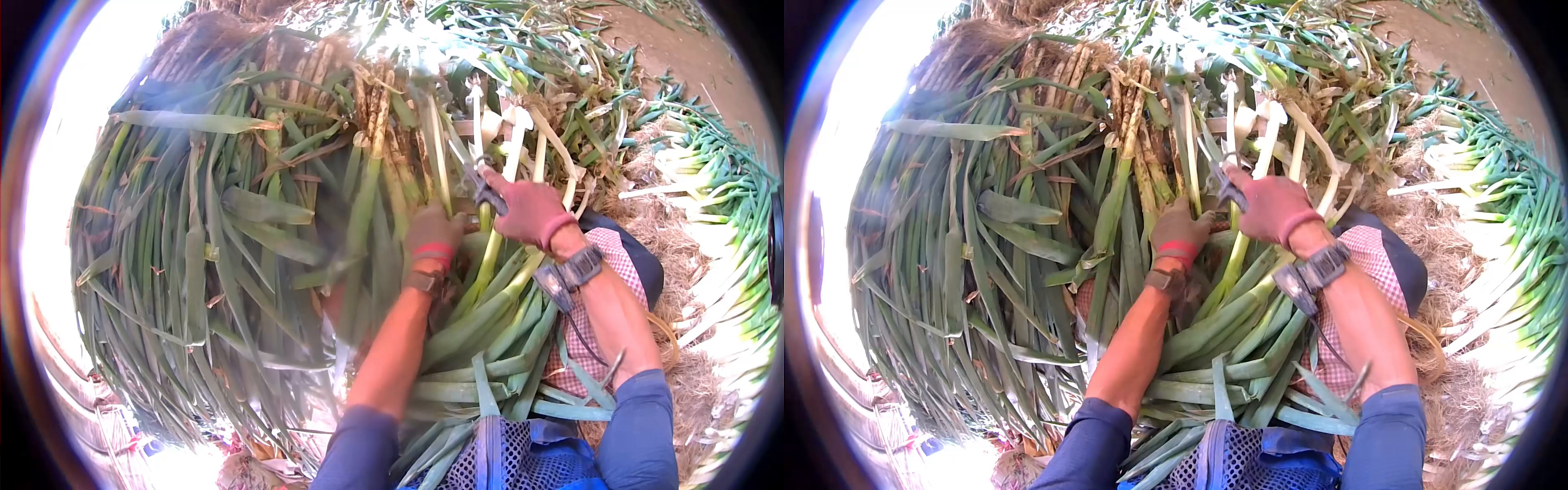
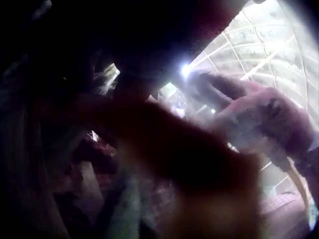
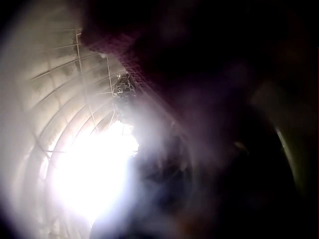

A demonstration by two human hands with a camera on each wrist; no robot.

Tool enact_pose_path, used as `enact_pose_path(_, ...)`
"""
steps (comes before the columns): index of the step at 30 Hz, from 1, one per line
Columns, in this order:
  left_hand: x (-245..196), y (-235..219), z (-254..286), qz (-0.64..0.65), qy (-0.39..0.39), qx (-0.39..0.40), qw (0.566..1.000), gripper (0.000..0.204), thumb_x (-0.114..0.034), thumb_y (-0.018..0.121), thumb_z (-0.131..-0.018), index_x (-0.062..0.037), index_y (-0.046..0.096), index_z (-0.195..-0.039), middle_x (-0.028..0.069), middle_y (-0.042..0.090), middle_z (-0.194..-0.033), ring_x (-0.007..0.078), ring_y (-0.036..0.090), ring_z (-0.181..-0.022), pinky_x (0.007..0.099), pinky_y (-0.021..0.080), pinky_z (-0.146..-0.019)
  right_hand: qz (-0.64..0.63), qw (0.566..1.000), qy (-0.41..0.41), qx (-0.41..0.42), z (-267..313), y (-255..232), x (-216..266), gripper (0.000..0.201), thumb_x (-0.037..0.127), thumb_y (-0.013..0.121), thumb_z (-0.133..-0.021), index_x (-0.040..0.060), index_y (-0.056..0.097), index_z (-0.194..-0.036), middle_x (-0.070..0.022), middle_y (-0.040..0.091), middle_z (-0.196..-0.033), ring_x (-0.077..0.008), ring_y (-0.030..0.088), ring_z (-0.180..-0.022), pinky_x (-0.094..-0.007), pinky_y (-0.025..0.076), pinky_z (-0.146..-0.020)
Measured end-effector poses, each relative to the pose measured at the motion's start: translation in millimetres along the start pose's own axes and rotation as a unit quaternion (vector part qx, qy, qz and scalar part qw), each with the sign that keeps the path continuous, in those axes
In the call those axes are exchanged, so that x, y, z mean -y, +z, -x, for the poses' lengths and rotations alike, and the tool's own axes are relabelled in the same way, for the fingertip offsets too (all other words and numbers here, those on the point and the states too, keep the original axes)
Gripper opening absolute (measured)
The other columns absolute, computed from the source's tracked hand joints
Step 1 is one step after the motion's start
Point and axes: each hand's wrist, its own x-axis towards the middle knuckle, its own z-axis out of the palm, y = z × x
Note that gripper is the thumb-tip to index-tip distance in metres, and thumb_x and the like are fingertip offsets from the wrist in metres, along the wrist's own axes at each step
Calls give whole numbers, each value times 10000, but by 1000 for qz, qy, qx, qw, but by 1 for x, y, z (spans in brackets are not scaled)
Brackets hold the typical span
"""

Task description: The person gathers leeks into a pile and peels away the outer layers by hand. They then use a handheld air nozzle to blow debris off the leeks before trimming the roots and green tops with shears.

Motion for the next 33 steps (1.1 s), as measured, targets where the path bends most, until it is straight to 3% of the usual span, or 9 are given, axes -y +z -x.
enact_pose_path(5, -9, -3, -24, -78, -19, 58, 995, 362, -339, 753, -833, -23, 733, -1008, 248, 761, -1034, 433, 727, -1008, 510, 572, -858, 16, 998, -14, 55, 43, 6, -12, 812, 229, 649, -824, 207, 431, -1605, -176, 749, -876, -404, 750, -857, -493, 590, -823)
enact_pose_path(8, 0, -19, -29, -35, 19, 59, 997, 307, -281, 756, -811, -17, 753, -968, 213, 762, -885, 371, 761, -840, 473, 586, -756, -8, 998, -13, 58, 67, 11, -23, 823, 252, 669, -805, 206, 452, -1598, -184, 749, -879, -411, 746, -841, -511, 586, -826)
enact_pose_path(11, 7, -37, -28, 157, -30, 146, 976, 302, -246, 777, -806, 13, 755, -959, 129, 732, -766, 259, 713, -658, 390, 554, -616, -12, 998, -18, 61, 79, 14, -29, 836, 263, 685, -784, 205, 477, -1592, -199, 749, -899, -411, 743, -864, -515, 584, -837)
enact_pose_path(13, 11, -46, -27, 305, -90, 215, 923, 280, -195, 805, -808, 36, 750, -958, 64, 686, -717, 157, 628, -572, 319, 477, -523, -33, 999, -27, 14, 83, 16, -32, 835, 260, 688, -783, 204, 482, -1590, -204, 747, -908, -412, 742, -876, -512, 585, -848)
enact_pose_path(16, 12, -55, -21, 374, -101, 263, 884, 219, -155, 792, -834, 33, 744, -937, 48, 677, -722, 133, 596, -547, 295, 430, -487, -49, 998, -38, -12, 89, 11, -33, 828, 254, 692, -785, 199, 490, -1585, -208, 746, -911, -417, 739, -868, -510, 588, -854)
enact_pose_path(20, 19, -37, -24, 387, -92, 246, 884, 201, -135, 777, -843, 34, 751, -948, 39, 676, -709, 105, 578, -542, 287, 438, -483, -41, 998, -40, -23, 102, 2, -30, 826, 249, 694, -787, 206, 491, -1587, -204, 744, -925, -413, 739, -886, -501, 587, -869)
enact_pose_path(22, 10, -34, -28, 256, -39, 183, 948, 210, -124, 772, -820, 36, 753, -955, 32, 679, -701, 92, 576, -552, 278, 447, -497, -61, 997, -20, 35, 112, -9, -26, 834, 253, 694, -786, 218, 488, -1593, -203, 735, -951, -405, 739, -916, -498, 580, -885)
enact_pose_path(26, -9, -44, -36, 164, 6, 116, 980, 199, -84, 738, -788, 0, 763, -966, 32, 690, -694, 105, 610, -559, 281, 450, -466, -40, 997, -46, 39, 131, 0, -33, 823, 287, 697, -797, 224, 492, -1591, -190, 725, -988, -386, 741, -931, -488, 579, -885)
enact_pose_path(33, -69, -110, -48, 416, 0, 113, 902, 274, -106, 807, -852, 26, 734, -1080, 54, 696, -730, 115, 614, -510, 271, 448, -416, -32, 996, -62, 59, 147, -6, -30, 845, 297, 700, -803, 236, 459, -1611, -194, 725, -1006, -391, 741, -938, -495, 576, -889)
